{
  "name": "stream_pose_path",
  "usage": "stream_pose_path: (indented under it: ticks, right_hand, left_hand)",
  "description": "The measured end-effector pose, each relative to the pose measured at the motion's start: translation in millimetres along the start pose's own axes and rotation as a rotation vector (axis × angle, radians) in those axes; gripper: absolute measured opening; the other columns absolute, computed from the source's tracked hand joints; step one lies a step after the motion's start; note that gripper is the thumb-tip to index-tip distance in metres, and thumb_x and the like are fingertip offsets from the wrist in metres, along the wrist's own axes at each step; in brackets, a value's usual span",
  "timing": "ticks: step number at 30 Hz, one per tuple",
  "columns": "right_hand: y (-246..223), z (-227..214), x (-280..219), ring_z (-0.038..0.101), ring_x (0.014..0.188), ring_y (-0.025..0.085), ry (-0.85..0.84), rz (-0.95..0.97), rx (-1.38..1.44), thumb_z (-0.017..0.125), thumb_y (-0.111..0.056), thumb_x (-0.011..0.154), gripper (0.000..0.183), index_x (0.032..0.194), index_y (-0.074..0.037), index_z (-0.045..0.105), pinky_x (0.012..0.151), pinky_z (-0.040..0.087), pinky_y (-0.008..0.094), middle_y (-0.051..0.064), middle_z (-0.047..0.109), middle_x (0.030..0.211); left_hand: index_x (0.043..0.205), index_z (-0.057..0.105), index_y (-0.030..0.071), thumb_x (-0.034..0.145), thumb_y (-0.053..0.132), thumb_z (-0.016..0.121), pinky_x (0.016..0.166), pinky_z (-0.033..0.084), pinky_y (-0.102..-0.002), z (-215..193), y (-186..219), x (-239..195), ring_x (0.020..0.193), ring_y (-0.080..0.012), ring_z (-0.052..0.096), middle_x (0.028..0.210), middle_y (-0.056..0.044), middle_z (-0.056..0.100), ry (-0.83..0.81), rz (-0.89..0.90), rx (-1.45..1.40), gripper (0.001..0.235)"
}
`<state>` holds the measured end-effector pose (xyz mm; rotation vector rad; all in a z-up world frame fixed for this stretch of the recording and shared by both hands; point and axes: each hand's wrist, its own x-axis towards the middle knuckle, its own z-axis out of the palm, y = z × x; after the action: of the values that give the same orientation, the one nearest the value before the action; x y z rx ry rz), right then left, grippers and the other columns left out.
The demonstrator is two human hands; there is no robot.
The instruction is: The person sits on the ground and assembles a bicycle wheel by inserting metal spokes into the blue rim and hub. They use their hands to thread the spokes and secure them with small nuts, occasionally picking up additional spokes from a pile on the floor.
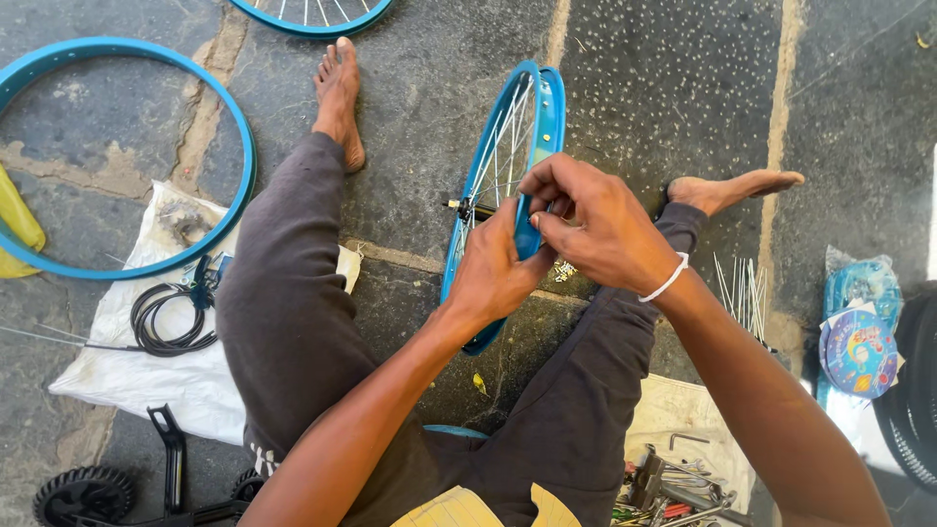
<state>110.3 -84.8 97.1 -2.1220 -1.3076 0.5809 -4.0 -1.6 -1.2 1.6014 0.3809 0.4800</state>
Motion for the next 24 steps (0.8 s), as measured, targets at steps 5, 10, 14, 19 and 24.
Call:
stream_pose_path:
  ticks: [5, 10, 14, 19, 24]
  right_hand:
    - [-3, 5, 0, 0.068, 0.080, 0.020, 0.034, 0.028, -0.097, 0.071, -0.004, 0.082, 0.026, 0.106, -0.003, 0.065, 0.072, 0.055, 0.034, 0.009, 0.069, 0.089]
    - [-11, 16, -15, 0.067, 0.084, 0.034, 0.124, -0.199, -0.531, 0.073, -0.015, 0.081, 0.017, 0.094, -0.006, 0.067, 0.069, 0.053, 0.045, 0.015, 0.068, 0.088]
    - [-13, 18, -12, 0.069, 0.079, 0.035, 0.087, -0.180, -0.604, 0.070, -0.020, 0.090, 0.015, 0.097, -0.008, 0.069, 0.069, 0.053, 0.047, 0.013, 0.071, 0.087]
    - [-18, 20, -12, 0.068, 0.067, 0.036, 0.020, 0.081, -0.503, 0.069, -0.021, 0.087, 0.018, 0.096, -0.006, 0.070, 0.064, 0.052, 0.048, 0.015, 0.068, 0.072]
    - [-19, 20, -15, 0.067, 0.067, 0.039, 0.045, -0.050, -0.634, 0.068, -0.023, 0.087, 0.019, 0.094, -0.006, 0.069, 0.059, 0.051, 0.051, 0.015, 0.069, 0.077]
  left_hand:
    - [0.111, 0.060, 0.002, 0.085, 0.021, 0.075, 0.058, 0.051, -0.038, -5, 6, -1, 0.061, -0.0208, 0.067, 0.069, -0.012, 0.066, -0.017, -0.050, -0.005, 0.036]
    - [0.112, 0.064, 0.006, 0.082, 0.017, 0.071, 0.057, 0.049, -0.041, -8, 0, 0, 0.060, -0.0277, 0.066, 0.070, -0.016, 0.066, -0.029, -0.134, 0.073, 0.032]
    - [0.119, 0.061, 0.008, 0.079, 0.016, 0.070, 0.060, 0.052, -0.042, -3, -9, -4, 0.070, -0.0306, 0.069, 0.083, -0.016, 0.069, -0.015, -0.027, -0.012, 0.043]
    - [0.114, 0.057, 0.003, 0.083, 0.017, 0.076, 0.075, 0.053, -0.043, -4, -25, -5, 0.091, -0.0372, 0.070, 0.096, -0.020, 0.070, -0.020, 0.170, -0.040, 0.039]
    - [0.116, 0.058, 0.004, 0.079, 0.015, 0.074, 0.073, 0.053, -0.042, -7, -22, -5, 0.087, -0.0374, 0.070, 0.093, -0.020, 0.070, -0.058, 0.085, 0.011, 0.042]
